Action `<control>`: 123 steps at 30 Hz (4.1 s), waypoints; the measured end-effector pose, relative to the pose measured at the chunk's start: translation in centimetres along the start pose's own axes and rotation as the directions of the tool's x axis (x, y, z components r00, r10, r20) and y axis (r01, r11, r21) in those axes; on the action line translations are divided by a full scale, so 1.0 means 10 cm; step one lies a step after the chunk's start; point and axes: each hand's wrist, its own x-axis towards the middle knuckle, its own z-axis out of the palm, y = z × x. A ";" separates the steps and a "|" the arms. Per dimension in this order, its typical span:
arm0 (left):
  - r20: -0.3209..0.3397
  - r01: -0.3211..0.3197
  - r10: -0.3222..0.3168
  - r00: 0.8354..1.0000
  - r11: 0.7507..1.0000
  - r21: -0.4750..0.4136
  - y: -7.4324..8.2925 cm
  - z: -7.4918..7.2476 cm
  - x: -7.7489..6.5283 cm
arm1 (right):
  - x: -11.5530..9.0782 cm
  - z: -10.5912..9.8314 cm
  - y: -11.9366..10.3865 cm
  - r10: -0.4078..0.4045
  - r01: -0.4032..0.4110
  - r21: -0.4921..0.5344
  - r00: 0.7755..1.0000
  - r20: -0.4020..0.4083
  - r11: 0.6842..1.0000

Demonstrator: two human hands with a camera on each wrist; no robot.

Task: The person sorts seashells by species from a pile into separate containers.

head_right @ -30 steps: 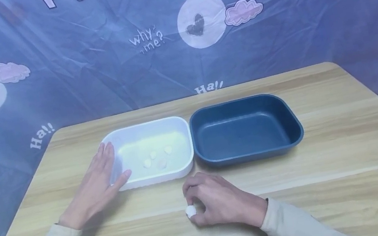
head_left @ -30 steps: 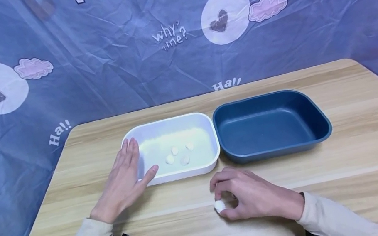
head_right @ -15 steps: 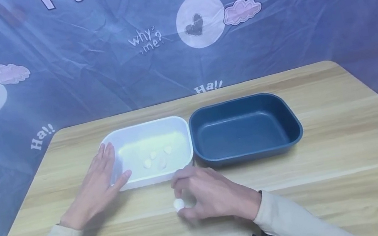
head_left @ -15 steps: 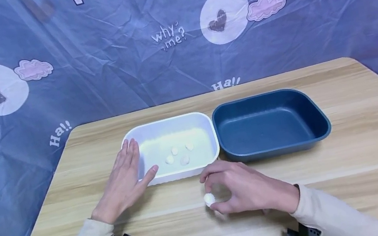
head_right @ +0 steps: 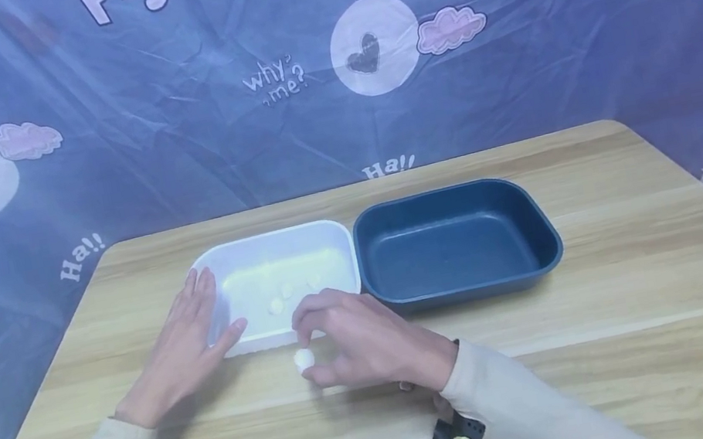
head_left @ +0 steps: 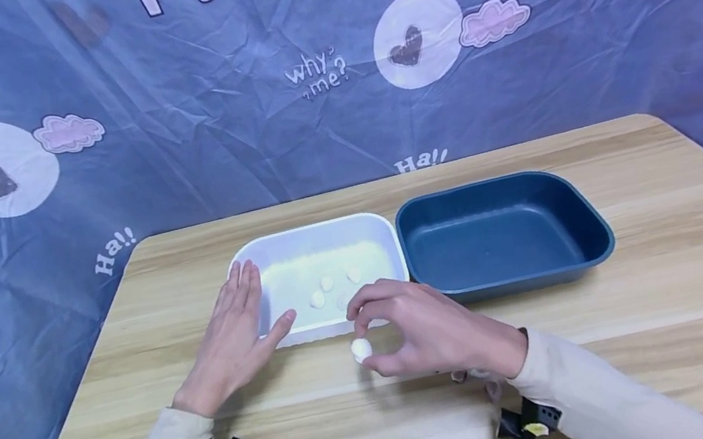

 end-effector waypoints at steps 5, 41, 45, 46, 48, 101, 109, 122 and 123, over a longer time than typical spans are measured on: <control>-0.002 0.003 -0.003 1.000 1.000 0.003 0.00 0.00 -0.02 | 0.05 0.01 -0.01 0.012 -0.013 -0.018 1.000 -0.010 1.000; -0.010 -0.009 0.009 1.000 1.000 0.013 -0.01 0.01 -0.02 | 0.26 0.22 0.25 0.044 -0.046 -0.034 0.998 -0.042 0.998; -0.011 -0.013 0.013 1.000 1.000 0.017 -0.02 0.00 -0.03 | 0.24 0.25 0.28 0.031 -0.029 0.033 0.998 -0.059 0.999; -0.013 -0.014 0.014 1.000 1.000 0.019 -0.02 0.00 -0.03 | 0.24 0.26 0.30 0.024 -0.021 0.050 0.998 -0.066 0.999; -0.014 -0.017 0.017 1.000 1.000 0.021 -0.02 -0.01 -0.03 | 0.24 0.29 0.32 0.009 -0.002 0.084 0.997 -0.082 0.996; 0.002 -0.010 0.010 1.000 1.000 0.002 -0.02 -0.02 -0.02 | 0.94 0.43 0.64 0.394 -0.319 -0.360 0.905 0.159 0.877; 0.000 -0.010 0.010 1.000 1.000 0.006 -0.01 -0.02 -0.02 | 0.90 0.40 0.59 0.319 -0.271 -0.343 0.943 0.091 0.899; 0.000 0.002 -0.002 1.000 1.000 0.005 -0.05 -0.01 -0.03 | 0.40 -0.13 0.23 0.193 -0.230 -0.242 0.967 -0.168 0.943; 0.002 0.003 -0.003 1.000 1.000 0.005 -0.05 -0.02 -0.03 | 0.33 -0.15 0.23 0.178 -0.219 -0.247 0.968 -0.176 0.944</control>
